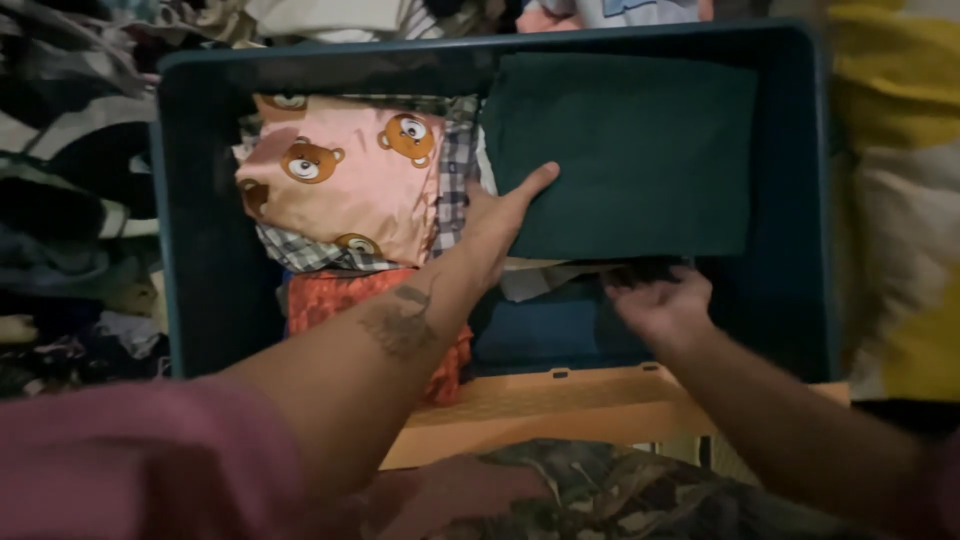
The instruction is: Organizing a pile of laundry from a bed into a plastic storage bin by folding and stacking items.
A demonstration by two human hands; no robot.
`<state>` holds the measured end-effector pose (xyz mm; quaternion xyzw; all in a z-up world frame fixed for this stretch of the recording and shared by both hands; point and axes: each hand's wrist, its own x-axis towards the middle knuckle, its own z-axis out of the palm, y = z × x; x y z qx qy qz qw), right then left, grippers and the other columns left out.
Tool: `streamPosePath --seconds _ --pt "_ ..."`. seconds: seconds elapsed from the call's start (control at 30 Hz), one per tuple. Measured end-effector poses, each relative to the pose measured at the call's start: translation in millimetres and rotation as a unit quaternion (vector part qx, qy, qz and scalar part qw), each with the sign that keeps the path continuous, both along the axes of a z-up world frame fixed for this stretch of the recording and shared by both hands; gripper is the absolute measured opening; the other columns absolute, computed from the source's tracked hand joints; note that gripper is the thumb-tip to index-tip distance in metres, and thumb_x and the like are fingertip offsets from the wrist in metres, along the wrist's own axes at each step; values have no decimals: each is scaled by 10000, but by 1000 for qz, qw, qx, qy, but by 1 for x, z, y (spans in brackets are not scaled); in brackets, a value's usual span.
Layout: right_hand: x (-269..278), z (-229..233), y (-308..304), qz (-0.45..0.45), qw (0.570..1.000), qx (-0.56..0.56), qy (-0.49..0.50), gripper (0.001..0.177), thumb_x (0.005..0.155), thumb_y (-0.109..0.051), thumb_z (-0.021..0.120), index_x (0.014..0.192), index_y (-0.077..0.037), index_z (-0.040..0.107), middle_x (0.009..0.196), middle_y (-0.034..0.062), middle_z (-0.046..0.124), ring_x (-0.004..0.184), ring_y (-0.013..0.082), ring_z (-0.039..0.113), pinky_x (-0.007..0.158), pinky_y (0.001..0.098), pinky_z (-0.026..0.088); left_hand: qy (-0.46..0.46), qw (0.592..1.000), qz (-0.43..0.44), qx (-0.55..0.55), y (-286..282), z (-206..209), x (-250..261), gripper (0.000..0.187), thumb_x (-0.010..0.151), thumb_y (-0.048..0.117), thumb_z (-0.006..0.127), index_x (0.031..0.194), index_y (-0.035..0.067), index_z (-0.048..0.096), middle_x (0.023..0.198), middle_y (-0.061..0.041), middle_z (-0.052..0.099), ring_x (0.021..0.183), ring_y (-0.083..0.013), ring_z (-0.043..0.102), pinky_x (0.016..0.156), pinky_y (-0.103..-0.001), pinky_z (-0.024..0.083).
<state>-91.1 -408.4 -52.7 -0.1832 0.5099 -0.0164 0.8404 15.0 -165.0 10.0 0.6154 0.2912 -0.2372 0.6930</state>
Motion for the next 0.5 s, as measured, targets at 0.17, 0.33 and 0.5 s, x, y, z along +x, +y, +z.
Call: streamPosePath --seconds 0.17,0.33,0.5 --pt "26 16 6 58 992 -52 97 606 1019 -529 356 1376 -97 587 1326 152 647 1176 271 617 1123 497 427 -58 975 -25 211 -12 34 -2 1241 610 489 900 1554 83 203 1488 -229 454 1363 -395 478 1102 -494 437" --pt "35 18 -5 101 995 13 -12 547 1062 -502 426 1413 -111 576 1394 156 625 1271 310 613 1128 545 491 -476 705 -145 505 -18 51 4 773 823 80 693 1509 333 441 1575 -31 476 1498 -262 410 1240 -463 338" --pt "41 59 12 184 975 24 -125 623 1040 -545 376 1532 -176 476 1542 146 532 1401 347 536 1138 627 441 -500 702 -308 403 -30 55 16 520 1100 523 443 1602 413 356 1697 -63 309 1568 -365 220 1132 -802 87"
